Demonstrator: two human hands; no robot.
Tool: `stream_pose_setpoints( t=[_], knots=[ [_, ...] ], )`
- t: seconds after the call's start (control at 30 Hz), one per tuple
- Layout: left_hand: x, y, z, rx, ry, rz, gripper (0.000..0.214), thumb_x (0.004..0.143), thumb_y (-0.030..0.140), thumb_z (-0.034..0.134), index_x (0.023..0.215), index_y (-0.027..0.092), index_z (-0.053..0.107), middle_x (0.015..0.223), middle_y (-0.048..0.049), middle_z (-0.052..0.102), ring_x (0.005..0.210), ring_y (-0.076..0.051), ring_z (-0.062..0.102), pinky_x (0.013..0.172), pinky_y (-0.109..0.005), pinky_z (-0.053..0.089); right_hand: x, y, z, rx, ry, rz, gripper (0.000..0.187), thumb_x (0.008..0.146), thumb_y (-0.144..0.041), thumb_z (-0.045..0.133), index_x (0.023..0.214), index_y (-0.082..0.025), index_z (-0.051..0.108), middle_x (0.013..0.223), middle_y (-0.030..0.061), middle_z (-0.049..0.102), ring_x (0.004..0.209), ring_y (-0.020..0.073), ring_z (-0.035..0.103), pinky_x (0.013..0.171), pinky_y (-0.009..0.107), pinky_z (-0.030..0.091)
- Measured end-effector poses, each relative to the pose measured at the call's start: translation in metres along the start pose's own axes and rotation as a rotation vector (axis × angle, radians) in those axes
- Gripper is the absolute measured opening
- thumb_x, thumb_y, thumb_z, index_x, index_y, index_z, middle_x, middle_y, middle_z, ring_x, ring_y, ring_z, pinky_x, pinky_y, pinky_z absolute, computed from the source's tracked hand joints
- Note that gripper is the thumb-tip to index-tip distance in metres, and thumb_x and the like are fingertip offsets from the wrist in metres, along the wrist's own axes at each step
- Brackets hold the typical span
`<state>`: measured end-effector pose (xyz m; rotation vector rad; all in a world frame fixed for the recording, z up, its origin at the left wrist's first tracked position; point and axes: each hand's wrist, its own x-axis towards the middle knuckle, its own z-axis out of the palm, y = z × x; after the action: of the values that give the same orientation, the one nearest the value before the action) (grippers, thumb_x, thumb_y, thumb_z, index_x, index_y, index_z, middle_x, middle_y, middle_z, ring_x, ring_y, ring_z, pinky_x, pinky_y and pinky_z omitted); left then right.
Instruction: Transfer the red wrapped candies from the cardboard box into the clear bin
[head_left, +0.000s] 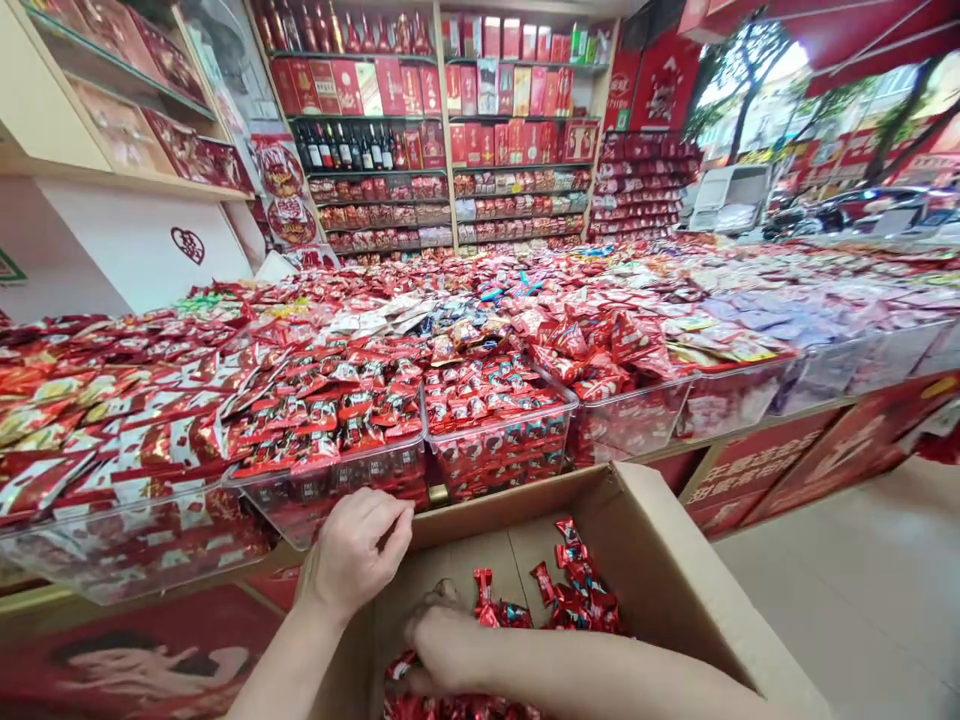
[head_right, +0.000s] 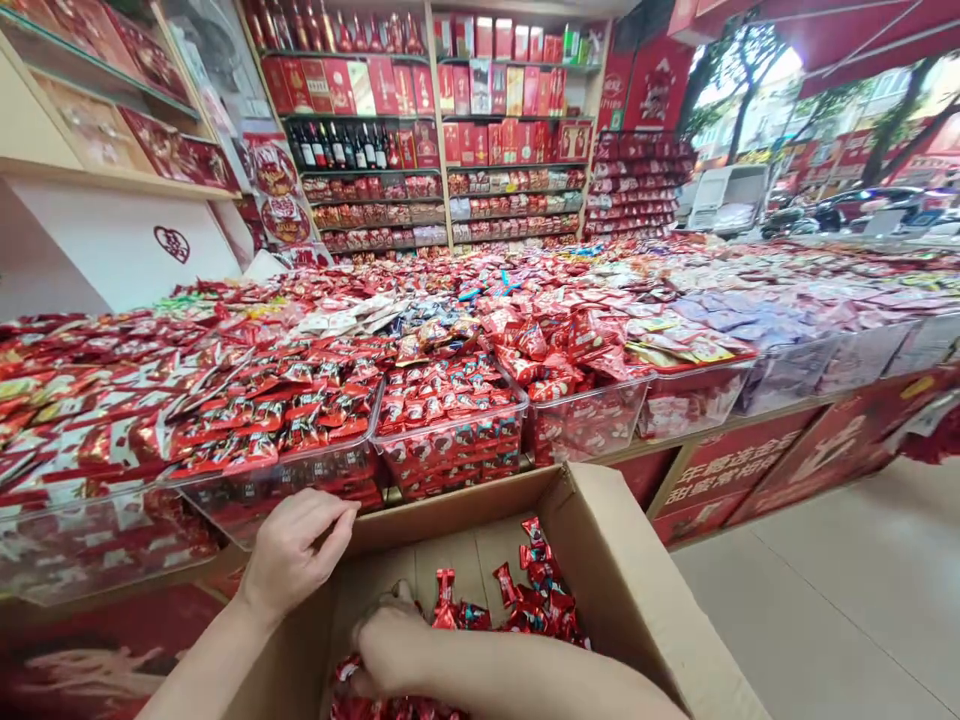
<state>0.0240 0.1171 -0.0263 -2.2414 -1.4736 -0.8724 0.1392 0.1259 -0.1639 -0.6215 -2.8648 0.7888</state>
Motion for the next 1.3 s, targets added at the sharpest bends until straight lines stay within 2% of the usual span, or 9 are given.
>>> stream_pose_setpoints(
  t=[0.13,0.27,0.43,0.6,0.8,0.93,1.07,1.2,1.3],
  knots=[
    [-0.001,0.021,-0.009,-0.186,-0.050,-0.071,0.023,0.077,0.018,0.052,0.098,0.018,0.059,0.092,-0.0085,0.065,0.085,-0.019,0.059,0.074,-0.030,0.048,-0.024,-0.006,-0.069,0.393,0.229,0.177,0.026,0.061,-0.034,0.062,0.081,-0.017,0.064,0.071,0.0027,0.065,0.063,0.0163,0.057,0.061,0.027,0.044],
    [-0.003,0.055,0.000,-0.658,-0.155,-0.538,0.028,0.073,0.031,0.058,0.101,0.024,0.061,0.097,-0.0050,0.065,0.087,-0.021,0.059,0.077,-0.031,0.048,-0.055,-0.014,-0.124,0.767,0.526,0.153,0.012,0.062,-0.024,0.063,0.069,-0.014,0.062,0.064,-0.0005,0.060,0.059,0.0106,0.051,0.056,0.021,0.042],
    [0.008,0.084,0.018,-1.289,-0.025,-1.126,0.029,0.059,0.037,0.072,0.082,0.020,0.070,0.065,-0.0011,0.069,0.056,-0.012,0.055,0.049,-0.019,0.043,-0.075,-0.008,-0.137,0.986,0.684,0.152,0.020,0.056,-0.028,0.072,0.056,-0.014,0.057,0.058,-0.0017,0.059,0.056,0.0100,0.050,0.055,0.022,0.041],
    [0.024,0.099,0.022,-1.638,0.087,-1.401,0.030,0.053,0.029,0.078,0.080,0.019,0.070,0.067,-0.0014,0.069,0.056,-0.008,0.055,0.045,-0.015,0.040,-0.081,0.001,-0.137,1.174,0.739,0.056,0.020,0.054,-0.028,0.074,0.055,-0.015,0.058,0.062,-0.0006,0.064,0.059,0.0122,0.056,0.060,0.025,0.044],
    [0.034,0.105,0.025,-1.647,0.065,-1.266,0.038,0.066,0.028,0.070,0.102,0.021,0.061,0.090,-0.0039,0.069,0.074,-0.012,0.060,0.061,-0.021,0.047,-0.085,0.003,-0.146,1.367,0.790,0.098,0.022,0.056,-0.031,0.072,0.058,-0.014,0.058,0.064,0.0006,0.063,0.059,0.0119,0.057,0.058,0.025,0.045],
    [0.037,0.097,0.026,-1.339,-0.029,-1.146,0.049,0.067,0.028,0.069,0.113,0.020,0.051,0.085,-0.0011,0.070,0.079,-0.012,0.061,0.070,-0.018,0.047,-0.085,0.011,-0.151,1.265,0.767,0.101,0.023,0.066,-0.036,0.065,0.069,-0.013,0.060,0.066,0.0016,0.061,0.062,0.0113,0.055,0.062,0.026,0.044],
    [0.042,0.092,0.025,-1.314,-0.167,-0.941,0.073,0.069,0.026,0.067,0.129,0.028,0.025,0.088,0.0013,0.070,0.087,-0.014,0.062,0.081,-0.025,0.047,-0.086,0.018,-0.157,1.186,0.751,0.117,0.030,0.063,-0.035,0.066,0.085,-0.015,0.059,0.069,-0.0006,0.057,0.062,0.0097,0.051,0.060,0.023,0.043],
    [0.043,0.094,0.025,-1.297,-0.324,-0.830,0.071,0.075,0.026,0.060,0.132,0.031,0.016,0.097,-0.0018,0.068,0.097,-0.017,0.059,0.084,-0.028,0.046,-0.087,0.017,-0.161,1.102,0.722,0.163,0.022,0.064,-0.034,0.065,0.061,-0.014,0.058,0.062,-0.0014,0.054,0.059,0.0088,0.047,0.058,0.022,0.040],
    [0.039,0.093,0.025,-1.237,-0.382,-0.761,0.068,0.078,0.026,0.055,0.132,0.032,0.014,0.105,-0.0032,0.065,0.101,-0.017,0.057,0.085,-0.027,0.046,-0.088,0.011,-0.161,1.271,0.723,0.233,0.025,0.065,-0.035,0.064,0.057,-0.014,0.054,0.058,-0.0030,0.050,0.053,0.0075,0.044,0.053,0.022,0.038]
  ],
)
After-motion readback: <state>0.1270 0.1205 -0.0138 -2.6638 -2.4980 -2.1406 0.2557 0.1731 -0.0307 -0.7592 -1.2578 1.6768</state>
